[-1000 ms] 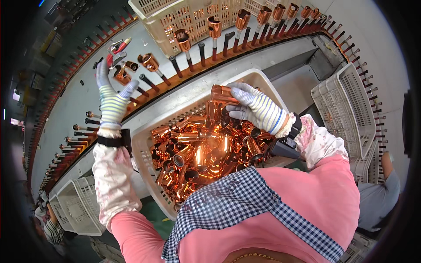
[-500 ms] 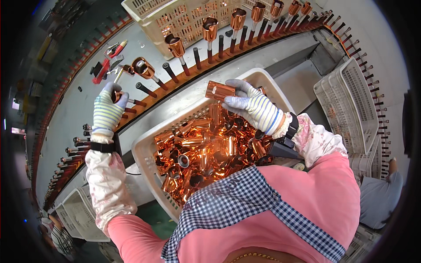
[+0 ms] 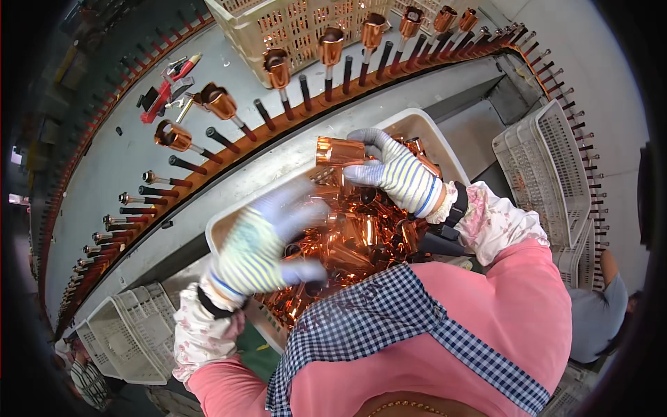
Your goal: Manually picking copper pipes and components from a bin and placing them onto an automated assembly line track.
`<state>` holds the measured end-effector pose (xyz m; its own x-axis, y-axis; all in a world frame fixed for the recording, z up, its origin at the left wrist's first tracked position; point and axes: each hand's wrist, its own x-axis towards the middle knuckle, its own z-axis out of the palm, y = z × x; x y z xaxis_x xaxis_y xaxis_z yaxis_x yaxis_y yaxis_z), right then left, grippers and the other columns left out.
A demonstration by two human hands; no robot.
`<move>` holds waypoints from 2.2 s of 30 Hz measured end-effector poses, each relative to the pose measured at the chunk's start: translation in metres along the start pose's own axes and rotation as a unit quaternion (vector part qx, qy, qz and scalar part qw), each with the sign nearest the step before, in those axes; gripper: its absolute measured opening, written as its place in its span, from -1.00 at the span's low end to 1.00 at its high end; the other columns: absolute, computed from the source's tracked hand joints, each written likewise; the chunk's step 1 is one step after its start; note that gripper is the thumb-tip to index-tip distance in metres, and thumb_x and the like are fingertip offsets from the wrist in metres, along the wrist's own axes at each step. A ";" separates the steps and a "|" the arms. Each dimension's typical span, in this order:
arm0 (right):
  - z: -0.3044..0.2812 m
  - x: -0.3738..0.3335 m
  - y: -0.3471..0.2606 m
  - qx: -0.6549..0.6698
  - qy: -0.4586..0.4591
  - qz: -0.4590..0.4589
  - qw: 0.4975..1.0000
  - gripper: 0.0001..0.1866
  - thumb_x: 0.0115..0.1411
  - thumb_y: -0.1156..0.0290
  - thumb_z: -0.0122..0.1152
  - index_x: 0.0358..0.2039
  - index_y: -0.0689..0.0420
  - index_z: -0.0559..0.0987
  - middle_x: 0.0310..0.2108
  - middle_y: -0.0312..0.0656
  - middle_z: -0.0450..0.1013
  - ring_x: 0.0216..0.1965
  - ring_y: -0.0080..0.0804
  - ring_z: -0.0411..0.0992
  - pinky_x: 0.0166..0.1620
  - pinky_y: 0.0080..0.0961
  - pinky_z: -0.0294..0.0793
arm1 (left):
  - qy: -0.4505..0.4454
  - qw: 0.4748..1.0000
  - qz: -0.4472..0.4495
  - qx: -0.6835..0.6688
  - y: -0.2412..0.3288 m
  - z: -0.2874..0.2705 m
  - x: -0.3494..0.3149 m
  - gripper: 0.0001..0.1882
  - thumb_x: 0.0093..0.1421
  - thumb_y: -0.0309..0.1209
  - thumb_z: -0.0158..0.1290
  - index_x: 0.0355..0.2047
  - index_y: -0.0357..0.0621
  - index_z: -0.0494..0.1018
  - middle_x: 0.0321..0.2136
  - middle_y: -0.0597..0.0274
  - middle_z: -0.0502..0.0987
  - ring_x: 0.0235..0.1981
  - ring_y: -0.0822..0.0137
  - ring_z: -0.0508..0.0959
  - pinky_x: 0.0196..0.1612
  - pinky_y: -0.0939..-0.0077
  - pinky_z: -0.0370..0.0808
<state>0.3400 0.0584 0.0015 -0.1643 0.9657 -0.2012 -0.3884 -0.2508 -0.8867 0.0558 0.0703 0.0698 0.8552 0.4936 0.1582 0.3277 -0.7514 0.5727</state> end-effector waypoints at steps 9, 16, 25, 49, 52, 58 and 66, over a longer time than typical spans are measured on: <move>0.004 0.005 -0.011 -0.145 0.006 -0.006 0.989 -0.29 0.15 0.50 0.50 0.27 0.20 0.37 0.15 -0.10 0.45 0.10 -0.26 0.51 0.09 -0.40 0.63 | 0.450 0.874 -0.184 0.001 -0.191 -0.107 -0.057 0.07 -0.02 -0.23 0.50 0.46 -0.03 0.20 0.22 0.01 0.45 0.12 0.20 0.49 0.27 0.24 0.38; 0.010 0.014 -0.040 -0.435 -0.178 0.079 0.879 -0.29 0.05 0.37 0.56 0.23 0.10 0.48 -0.22 -0.22 0.56 -0.22 -0.51 0.51 -0.13 -0.42 0.54 | 0.281 0.938 -0.197 -0.052 -0.178 -0.142 -0.060 -0.17 0.10 -0.49 0.29 0.41 -0.10 0.29 -0.01 0.17 0.59 -0.43 0.57 0.51 -0.38 0.63 0.52; 0.165 0.121 -0.046 -0.589 -0.142 -0.422 0.674 -0.15 0.07 0.33 0.49 0.37 0.03 0.32 0.29 0.15 0.32 0.20 0.13 0.43 0.25 -0.16 0.46 | 0.043 0.963 -0.262 -0.037 -0.066 -0.071 -0.077 -0.71 0.10 -0.24 0.35 -0.25 -0.15 0.66 -0.39 0.14 0.66 -0.30 0.20 0.67 -0.16 0.30 0.60; 0.280 0.243 0.027 -0.490 -0.255 -0.439 0.709 -0.86 0.06 0.47 0.33 -0.31 0.11 0.67 -0.31 -0.11 0.58 -0.20 -0.04 0.56 -0.12 -0.22 0.57 | 0.130 0.977 -0.081 -0.149 -0.106 -0.061 -0.119 -0.81 0.27 -0.34 0.16 -0.37 -0.21 0.60 -0.36 0.21 0.65 -0.32 0.29 0.63 -0.18 0.33 0.56; 0.299 0.178 0.049 -0.323 -0.373 -0.429 0.757 -0.87 -0.03 0.53 0.33 -0.41 0.13 0.61 -0.34 -0.09 0.54 -0.26 -0.06 0.53 -0.16 -0.21 0.54 | 0.309 0.870 -0.352 -0.155 -0.187 -0.055 -0.188 -0.54 0.20 -0.31 0.28 0.06 -0.26 0.52 -0.27 0.03 0.64 -0.20 0.16 0.68 -0.05 0.29 0.60; 0.256 0.121 -0.029 -0.603 -0.486 -0.301 0.557 -0.66 0.10 0.18 0.35 -0.14 0.04 0.67 0.06 -0.02 0.52 0.10 -0.05 0.46 0.11 -0.04 0.44 | 0.045 0.943 -0.300 0.137 -0.234 0.007 -0.189 -0.46 0.14 -0.35 0.27 0.16 0.02 0.48 0.10 -0.01 0.48 0.06 -0.10 0.54 0.14 0.15 0.51; 0.220 0.162 -0.007 -0.514 -0.280 -0.466 0.663 -0.82 0.08 0.39 0.36 -0.28 0.13 0.66 -0.24 -0.05 0.56 -0.20 0.00 0.54 -0.11 -0.19 0.56 | 0.325 0.886 -0.282 -0.170 -0.162 0.005 -0.179 -0.38 0.23 -0.48 0.24 0.30 -0.13 0.35 -0.06 0.24 0.48 -0.07 0.33 0.51 0.07 0.41 0.50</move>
<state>0.1163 0.2017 0.0665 -0.7095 0.4204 0.5656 0.2188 0.8943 -0.3903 -0.1480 0.1013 -0.0556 0.1453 0.9800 0.1360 0.3944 -0.1835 0.9005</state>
